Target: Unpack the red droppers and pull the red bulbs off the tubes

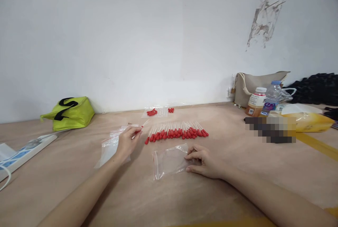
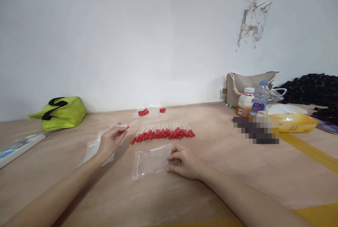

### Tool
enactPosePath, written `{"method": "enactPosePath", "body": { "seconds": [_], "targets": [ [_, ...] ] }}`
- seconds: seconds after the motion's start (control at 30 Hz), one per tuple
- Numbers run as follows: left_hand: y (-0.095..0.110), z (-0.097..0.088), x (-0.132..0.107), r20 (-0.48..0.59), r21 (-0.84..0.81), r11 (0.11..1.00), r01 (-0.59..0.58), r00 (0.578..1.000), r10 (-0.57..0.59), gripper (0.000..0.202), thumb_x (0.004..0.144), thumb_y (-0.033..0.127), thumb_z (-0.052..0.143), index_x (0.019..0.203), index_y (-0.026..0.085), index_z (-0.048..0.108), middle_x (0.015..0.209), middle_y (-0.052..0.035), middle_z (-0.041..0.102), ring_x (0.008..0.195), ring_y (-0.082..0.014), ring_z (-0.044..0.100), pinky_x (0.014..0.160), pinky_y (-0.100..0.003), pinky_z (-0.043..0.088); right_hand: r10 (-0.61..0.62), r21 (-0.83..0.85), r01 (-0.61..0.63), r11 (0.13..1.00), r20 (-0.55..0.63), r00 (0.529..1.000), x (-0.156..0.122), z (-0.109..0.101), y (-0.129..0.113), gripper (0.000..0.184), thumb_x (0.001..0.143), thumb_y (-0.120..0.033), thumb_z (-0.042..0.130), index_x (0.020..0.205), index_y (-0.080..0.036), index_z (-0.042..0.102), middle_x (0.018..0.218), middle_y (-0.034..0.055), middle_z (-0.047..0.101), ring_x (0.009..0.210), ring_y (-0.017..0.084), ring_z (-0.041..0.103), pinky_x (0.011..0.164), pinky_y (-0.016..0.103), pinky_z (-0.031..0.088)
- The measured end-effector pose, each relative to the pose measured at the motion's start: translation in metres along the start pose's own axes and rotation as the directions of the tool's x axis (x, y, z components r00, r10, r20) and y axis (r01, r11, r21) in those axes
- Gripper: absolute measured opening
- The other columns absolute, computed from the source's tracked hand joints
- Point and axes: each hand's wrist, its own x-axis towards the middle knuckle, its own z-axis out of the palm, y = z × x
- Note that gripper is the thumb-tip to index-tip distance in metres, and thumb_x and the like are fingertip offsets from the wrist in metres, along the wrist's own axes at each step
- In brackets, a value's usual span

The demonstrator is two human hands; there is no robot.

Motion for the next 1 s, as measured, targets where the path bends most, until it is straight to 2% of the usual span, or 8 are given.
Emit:
{"method": "enactPosePath", "body": {
  "seconds": [0.2, 0.4, 0.6, 0.73, 0.8, 0.9, 0.97, 1.0],
  "targets": [
    [-0.01, 0.02, -0.012, 0.144, 0.021, 1.0, 0.014, 0.989, -0.016, 0.021, 0.077, 0.035, 0.053, 0.088, 0.022, 0.065, 0.091, -0.0037, 0.064, 0.084, -0.018, 0.061, 0.079, -0.033, 0.05, 0.004, 0.007, -0.004, 1.0, 0.006, 1.0, 0.0, -0.001, -0.001, 0.033, 0.07, -0.041, 0.063, 0.096, -0.021, 0.065, 0.094, 0.0049, 0.052, 0.079, 0.014, 0.051, 0.071, 0.026, 0.042],
    [-0.008, 0.021, -0.017, 0.277, -0.086, 0.994, 0.073, 0.96, -0.047, 0.029, 0.074, 0.04, 0.057, 0.095, 0.021, 0.063, 0.103, -0.0055, 0.06, 0.093, -0.0194, 0.06, 0.084, -0.035, 0.049, 0.0, 0.014, 0.0, 1.0, -0.002, 1.0, 0.0, -0.002, -0.002, 0.034, 0.07, -0.041, 0.063, 0.097, -0.02, 0.065, 0.093, 0.0051, 0.053, 0.08, 0.014, 0.051, 0.071, 0.026, 0.042],
    [-0.007, 0.021, -0.02, 0.318, -0.155, 0.965, 0.21, 0.936, -0.153, 0.058, 0.064, 0.041, 0.066, 0.116, 0.02, 0.049, 0.122, -0.0098, 0.049, 0.11, -0.0236, 0.051, 0.091, -0.037, 0.044, -0.001, 0.002, 0.001, 1.0, -0.003, 1.0, 0.0, -0.002, -0.003, 0.031, 0.071, -0.04, 0.063, 0.096, -0.021, 0.065, 0.094, 0.005, 0.053, 0.078, 0.013, 0.051, 0.07, 0.025, 0.043],
    [-0.008, 0.021, -0.018, 0.367, -0.174, 0.948, 0.267, 0.911, -0.19, 0.062, 0.064, 0.039, 0.066, 0.119, 0.019, 0.045, 0.127, -0.0115, 0.044, 0.114, -0.0242, 0.047, 0.093, -0.037, 0.042, -0.009, -0.009, 0.009, 1.0, -0.002, 1.0, 0.0, -0.002, -0.003, 0.032, 0.072, -0.04, 0.062, 0.097, -0.02, 0.065, 0.093, 0.0052, 0.053, 0.077, 0.013, 0.051, 0.069, 0.025, 0.043],
    [-0.003, 0.016, -0.014, 0.319, -0.121, 0.964, 0.237, 0.929, -0.189, 0.057, 0.067, 0.039, 0.063, 0.118, 0.02, 0.045, 0.125, -0.0112, 0.044, 0.112, -0.024, 0.048, 0.091, -0.037, 0.042, -0.018, -0.019, 0.018, 1.0, 0.01, 1.0, 0.0, -0.004, -0.003, 0.033, 0.072, -0.041, 0.061, 0.098, -0.02, 0.065, 0.093, 0.0053, 0.053, 0.079, 0.013, 0.051, 0.069, 0.025, 0.043],
    [0.021, 0.006, -0.011, 0.2, 0.049, 0.996, 0.076, 0.976, -0.084, 0.039, 0.076, 0.039, 0.053, 0.109, 0.02, 0.053, 0.117, -0.0092, 0.049, 0.105, -0.0234, 0.052, 0.09, -0.039, 0.042, -0.041, -0.05, 0.043, 0.998, 0.028, 0.999, 0.001, -0.007, -0.006, 0.035, 0.071, -0.044, 0.061, 0.096, -0.02, 0.065, 0.093, 0.0059, 0.054, 0.082, 0.015, 0.052, 0.073, 0.027, 0.043],
    [0.043, 0.0, -0.015, 0.279, 0.091, 0.992, -0.086, 0.958, 0.058, 0.028, 0.082, 0.036, 0.044, 0.101, 0.021, 0.059, 0.109, -0.008, 0.056, 0.104, -0.0219, 0.052, 0.092, -0.038, 0.04, -0.072, -0.083, 0.07, 0.994, -0.018, 0.997, 0.004, -0.007, -0.008, 0.033, 0.076, -0.043, 0.056, 0.096, -0.019, 0.065, 0.093, 0.007, 0.056, 0.085, 0.016, 0.052, 0.077, 0.03, 0.043],
    [0.054, -0.001, -0.02, 0.393, 0.073, 0.985, -0.159, 0.912, 0.118, 0.029, 0.085, 0.034, 0.04, 0.1, 0.021, 0.061, 0.109, -0.0073, 0.057, 0.106, -0.0208, 0.051, 0.094, -0.037, 0.039, -0.091, -0.101, 0.085, 0.991, -0.052, 0.995, 0.005, -0.007, -0.009, 0.032, 0.079, -0.042, 0.052, 0.098, -0.019, 0.064, 0.095, 0.0079, 0.057, 0.088, 0.017, 0.052, 0.08, 0.032, 0.042]
  ]
}}
